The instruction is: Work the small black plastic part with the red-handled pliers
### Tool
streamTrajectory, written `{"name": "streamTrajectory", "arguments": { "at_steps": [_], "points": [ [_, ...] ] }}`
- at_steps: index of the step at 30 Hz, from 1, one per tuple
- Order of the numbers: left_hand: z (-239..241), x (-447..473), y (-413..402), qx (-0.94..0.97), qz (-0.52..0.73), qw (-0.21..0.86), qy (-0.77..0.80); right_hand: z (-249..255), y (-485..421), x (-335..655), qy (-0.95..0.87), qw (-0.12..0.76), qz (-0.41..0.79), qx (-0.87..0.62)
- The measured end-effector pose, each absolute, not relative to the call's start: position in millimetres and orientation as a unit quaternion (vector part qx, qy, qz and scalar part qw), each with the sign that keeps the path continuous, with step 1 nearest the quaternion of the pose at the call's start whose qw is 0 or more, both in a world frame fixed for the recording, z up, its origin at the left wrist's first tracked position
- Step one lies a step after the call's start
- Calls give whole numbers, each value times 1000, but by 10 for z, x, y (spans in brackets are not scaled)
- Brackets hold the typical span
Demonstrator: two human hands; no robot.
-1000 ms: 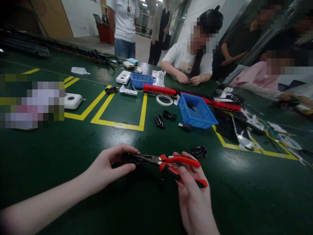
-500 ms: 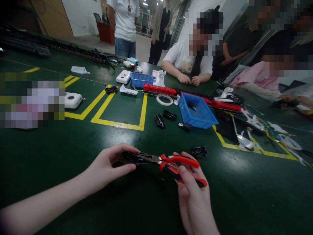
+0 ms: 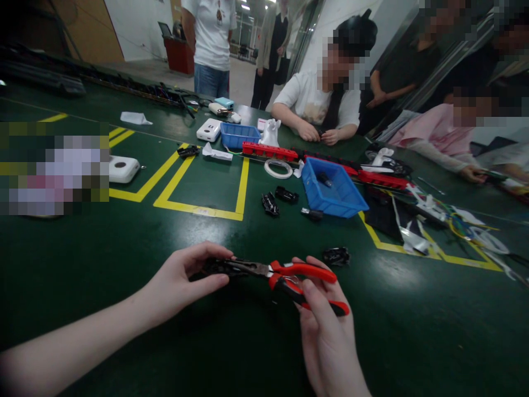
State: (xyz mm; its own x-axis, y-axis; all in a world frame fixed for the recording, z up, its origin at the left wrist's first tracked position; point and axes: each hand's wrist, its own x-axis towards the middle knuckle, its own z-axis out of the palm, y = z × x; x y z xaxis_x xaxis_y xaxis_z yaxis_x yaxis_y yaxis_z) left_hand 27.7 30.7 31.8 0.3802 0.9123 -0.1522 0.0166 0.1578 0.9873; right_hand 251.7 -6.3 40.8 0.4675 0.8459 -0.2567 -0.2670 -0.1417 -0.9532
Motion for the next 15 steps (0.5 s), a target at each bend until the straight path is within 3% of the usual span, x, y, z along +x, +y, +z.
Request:
{"name": "streamTrajectory", "arguments": {
  "at_steps": [15],
  "points": [
    [322, 255, 289, 568, 339, 622, 419, 404, -55, 2520, -229, 604, 467, -604]
  ]
}}
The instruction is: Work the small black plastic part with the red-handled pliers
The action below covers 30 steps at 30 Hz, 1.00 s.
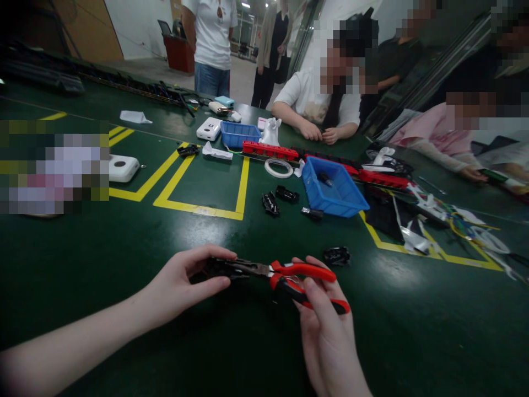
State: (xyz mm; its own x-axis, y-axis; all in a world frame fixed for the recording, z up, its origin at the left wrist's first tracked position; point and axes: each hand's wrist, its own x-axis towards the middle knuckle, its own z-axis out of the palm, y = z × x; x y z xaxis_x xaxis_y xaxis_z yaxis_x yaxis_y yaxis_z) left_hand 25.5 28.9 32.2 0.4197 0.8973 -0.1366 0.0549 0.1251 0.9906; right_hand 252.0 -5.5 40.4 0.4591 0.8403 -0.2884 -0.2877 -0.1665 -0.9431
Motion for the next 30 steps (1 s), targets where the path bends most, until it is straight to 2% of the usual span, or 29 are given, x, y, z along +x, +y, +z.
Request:
{"name": "streamTrajectory", "arguments": {
  "at_steps": [18, 30],
  "points": [
    [243, 268, 291, 571, 348, 617, 414, 493, -49, 2459, -201, 613, 455, -614],
    [278, 258, 289, 573, 344, 617, 415, 396, -63, 2529, -246, 617, 439, -605]
  ]
}}
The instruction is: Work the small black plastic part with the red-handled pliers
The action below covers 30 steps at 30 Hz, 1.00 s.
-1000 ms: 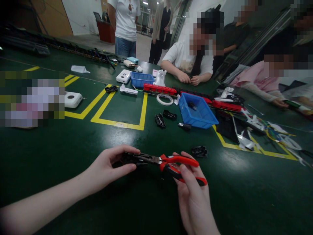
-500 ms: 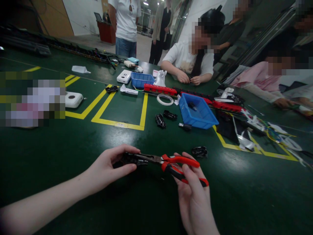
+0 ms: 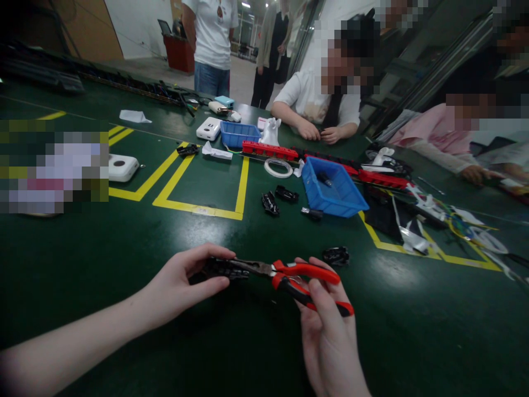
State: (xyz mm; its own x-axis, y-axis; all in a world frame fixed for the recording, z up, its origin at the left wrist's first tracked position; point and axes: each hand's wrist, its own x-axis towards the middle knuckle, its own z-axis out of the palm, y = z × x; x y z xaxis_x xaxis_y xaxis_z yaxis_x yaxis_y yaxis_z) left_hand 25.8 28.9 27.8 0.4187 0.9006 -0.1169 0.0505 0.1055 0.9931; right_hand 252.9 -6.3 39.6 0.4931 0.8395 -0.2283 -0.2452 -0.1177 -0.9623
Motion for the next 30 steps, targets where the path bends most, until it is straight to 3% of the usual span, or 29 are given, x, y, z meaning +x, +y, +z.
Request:
{"name": "streamTrajectory", "arguments": {
  "at_steps": [30],
  "points": [
    [321, 263, 285, 573, 343, 617, 417, 522, -80, 2418, -240, 620, 430, -611]
  ]
}}
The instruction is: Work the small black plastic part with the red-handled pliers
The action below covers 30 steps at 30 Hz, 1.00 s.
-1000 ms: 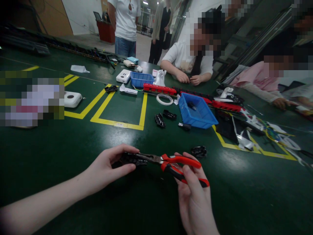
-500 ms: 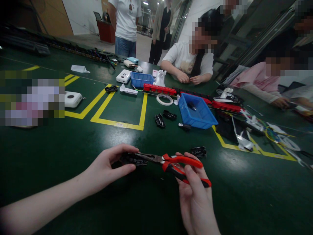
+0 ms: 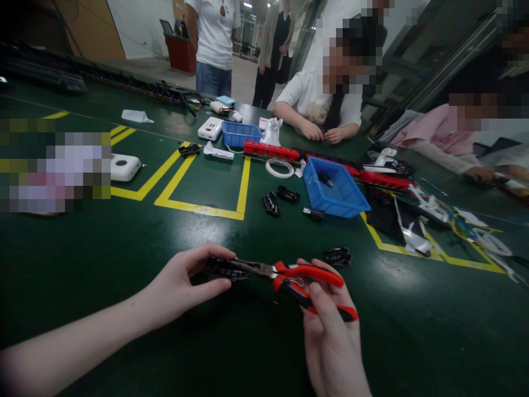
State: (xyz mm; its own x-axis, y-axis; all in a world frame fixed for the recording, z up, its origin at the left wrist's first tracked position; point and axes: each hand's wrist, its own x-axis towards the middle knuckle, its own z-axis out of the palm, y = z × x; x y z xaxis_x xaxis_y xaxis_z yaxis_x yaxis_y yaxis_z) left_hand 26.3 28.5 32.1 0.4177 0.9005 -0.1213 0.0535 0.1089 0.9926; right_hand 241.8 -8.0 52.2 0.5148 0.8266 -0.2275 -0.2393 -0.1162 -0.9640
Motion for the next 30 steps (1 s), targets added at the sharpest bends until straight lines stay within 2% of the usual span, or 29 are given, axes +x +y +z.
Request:
{"name": "streamTrajectory", "arguments": {
  "at_steps": [7, 30],
  "points": [
    [325, 273, 284, 569, 348, 621, 412, 664, -87, 2308, -223, 624, 416, -623],
    [269, 249, 300, 608, 387, 574, 388, 589, 21, 2427, -163, 605, 442, -642]
  ]
}}
